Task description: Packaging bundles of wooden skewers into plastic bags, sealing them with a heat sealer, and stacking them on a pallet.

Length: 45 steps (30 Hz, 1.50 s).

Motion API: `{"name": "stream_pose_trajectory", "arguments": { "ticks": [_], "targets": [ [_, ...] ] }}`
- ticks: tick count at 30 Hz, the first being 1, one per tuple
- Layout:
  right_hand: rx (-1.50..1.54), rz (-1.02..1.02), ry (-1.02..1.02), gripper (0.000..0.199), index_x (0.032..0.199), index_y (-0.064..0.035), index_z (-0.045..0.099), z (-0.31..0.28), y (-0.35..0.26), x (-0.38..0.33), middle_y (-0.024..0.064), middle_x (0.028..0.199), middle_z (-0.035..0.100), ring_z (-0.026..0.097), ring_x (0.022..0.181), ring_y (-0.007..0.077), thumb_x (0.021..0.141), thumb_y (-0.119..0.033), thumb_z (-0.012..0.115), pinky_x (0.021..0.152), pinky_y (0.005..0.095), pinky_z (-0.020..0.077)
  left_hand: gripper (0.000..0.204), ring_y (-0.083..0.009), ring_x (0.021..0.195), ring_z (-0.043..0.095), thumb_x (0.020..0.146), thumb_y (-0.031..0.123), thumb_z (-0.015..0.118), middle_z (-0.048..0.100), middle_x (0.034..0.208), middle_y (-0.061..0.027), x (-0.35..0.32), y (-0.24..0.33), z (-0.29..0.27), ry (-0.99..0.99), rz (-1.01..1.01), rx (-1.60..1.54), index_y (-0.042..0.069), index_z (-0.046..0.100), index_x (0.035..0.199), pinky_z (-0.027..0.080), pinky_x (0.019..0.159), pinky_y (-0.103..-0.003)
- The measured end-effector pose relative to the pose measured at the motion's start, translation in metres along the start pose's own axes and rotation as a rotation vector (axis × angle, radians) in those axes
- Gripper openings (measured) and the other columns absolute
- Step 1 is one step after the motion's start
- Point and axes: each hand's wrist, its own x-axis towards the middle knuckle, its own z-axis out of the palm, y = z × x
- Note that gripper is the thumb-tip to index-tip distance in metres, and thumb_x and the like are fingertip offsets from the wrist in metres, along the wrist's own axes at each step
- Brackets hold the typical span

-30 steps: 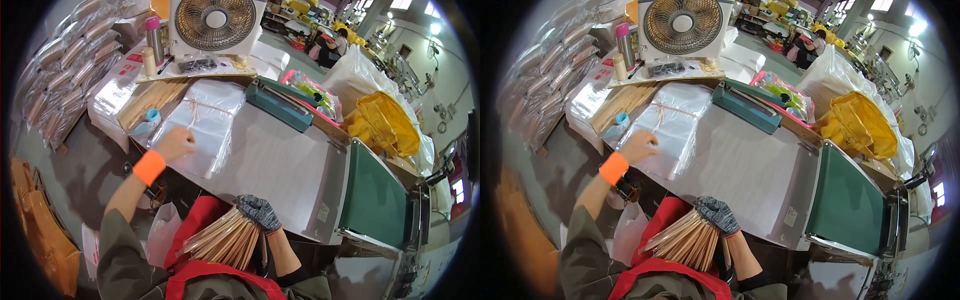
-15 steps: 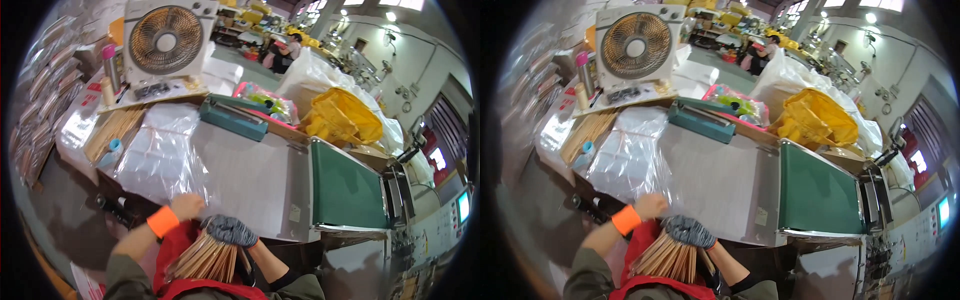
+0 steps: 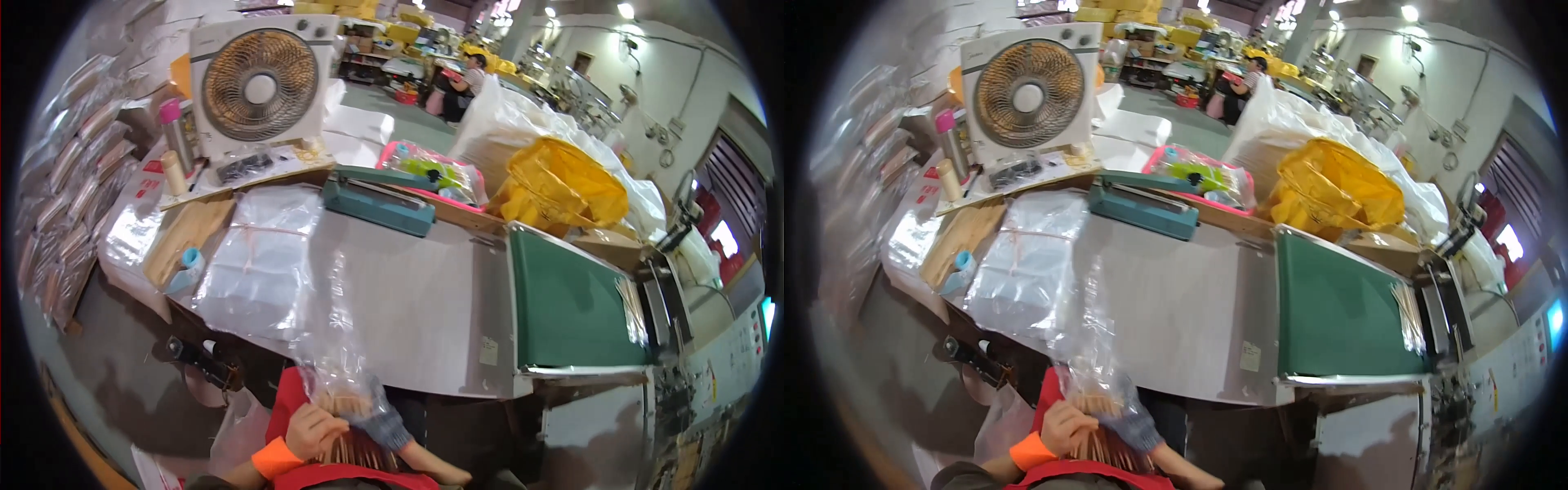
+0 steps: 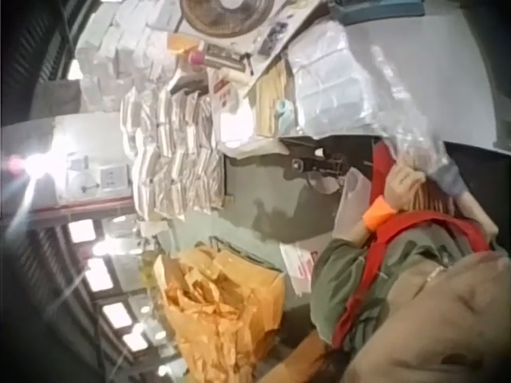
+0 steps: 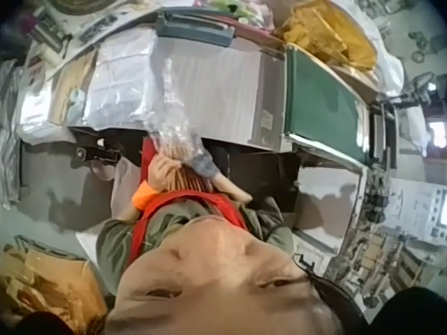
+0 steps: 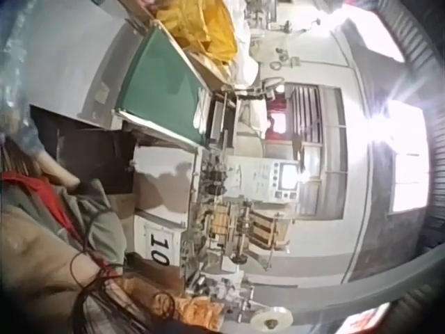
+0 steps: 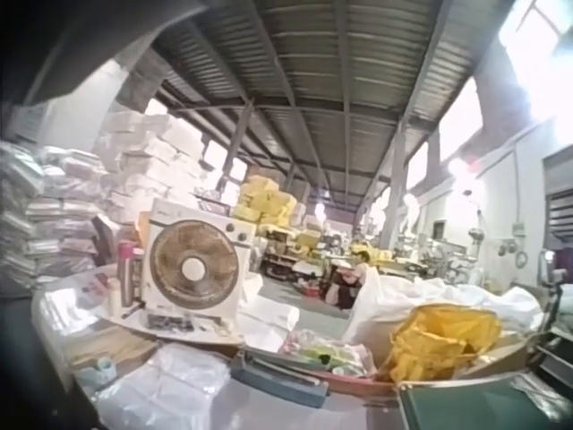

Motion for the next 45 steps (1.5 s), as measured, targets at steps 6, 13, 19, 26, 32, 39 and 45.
{"name": "stream_pose_trajectory", "arguments": {
  "ticks": [6, 13, 19, 26, 32, 39, 45],
  "targets": [
    [0.515, 0.212, -0.204, 0.081, 0.141, -0.0024, 0.018, -0.03, -0.011, -0.065, 0.0189, 0.133, 0.041, 0.041, 0.123, 0.0268, 0.079, -0.022, 0.068, 0.101, 0.0359, 0.0347, 0.049, -0.0259, 0.102, 0.053, 0.073, 0.008, 0.07, 0.051, 0.115, -0.0134, -0.04, 0.004, 0.01, 0.119, -0.528, -0.124, 0.004, 0.051, 0.118, 0.043, 0.089, -0.032],
    [-0.257, -0.132, 0.302, 0.059, 0.127, -0.0011, 0.043, -0.028, -0.016, -0.051, 0.0181, 0.118, 0.054, 0.055, 0.106, 0.0328, 0.074, -0.012, 0.068, 0.087, 0.0394, 0.0466, 0.019, -0.0168, 0.092, 0.057, 0.082, 0.005, 0.061, 0.061, 0.092, -0.0071, -0.044, -0.046, 0.052, 0.586, -1.053, -0.557, 0.0, 0.055, 0.099, 0.045, 0.083, -0.028],
    [-0.25, -0.306, 0.158, 0.032, 0.097, -0.0042, 0.059, -0.016, 0.035, -0.023, 0.0172, 0.095, 0.061, 0.06, 0.086, 0.0351, 0.066, -0.008, 0.055, 0.072, 0.0415, 0.0498, 0.012, -0.032, 0.083, 0.062, 0.075, 0.0, 0.059, 0.063, 0.087, -0.0142, -0.049, -0.016, 0.003, 0.182, -0.526, 0.021, 0.002, 0.062, 0.086, 0.051, 0.071, -0.037],
    [-0.167, -0.482, -0.473, 0.032, 0.104, -0.0046, 0.059, -0.03, 0.049, -0.073, 0.0182, 0.098, 0.062, 0.061, 0.087, 0.0339, 0.074, -0.013, 0.053, 0.074, 0.0402, 0.0518, 0.007, -0.0271, 0.075, 0.06, 0.075, 0.009, 0.056, 0.061, 0.077, -0.0075, -0.1, -0.011, -0.028, -0.437, -0.175, -0.065, 0.008, 0.058, 0.081, 0.049, 0.068, -0.038],
    [-0.105, -0.528, 0.021, 0.015, 0.089, -0.0044, 0.056, -0.127, -0.064, 0.042, 0.0139, 0.081, 0.056, 0.056, 0.068, 0.0323, 0.074, -0.006, 0.059, 0.059, 0.044, 0.0439, 0.015, -0.0209, 0.065, 0.063, 0.091, 0.01, 0.047, 0.061, 0.073, -0.0154, 0.059, -0.024, -0.061, 0.284, -0.251, -0.107, 0.001, 0.059, 0.09, 0.048, 0.058, -0.03],
    [-0.398, -0.623, 0.398, 0.015, 0.092, -0.0019, 0.058, -0.161, -0.07, 0.147, 0.0168, 0.076, 0.06, 0.059, 0.071, 0.0341, 0.079, -0.007, 0.052, 0.065, 0.0436, 0.0483, 0.015, -0.0306, 0.076, 0.057, 0.078, 0.003, 0.052, 0.056, 0.078, -0.014, 0.171, -0.08, -0.075, -0.069, 0.255, 0.3, 0.002, 0.06, 0.091, 0.048, 0.065, -0.035],
    [-0.925, -0.768, 0.08, 0.014, 0.082, -0.01, 0.06, -0.232, -0.101, 0.148, 0.0099, 0.077, 0.059, 0.058, 0.071, 0.0286, 0.071, -0.012, 0.053, 0.06, 0.0388, 0.0465, 0.006, -0.0235, 0.075, 0.056, 0.069, 0.01, 0.064, 0.056, 0.075, -0.0043, 0.226, -0.037, -0.146, -0.137, 0.402, 0.633, 0.01, 0.06, 0.073, 0.047, 0.064, -0.034]
  ]
}}
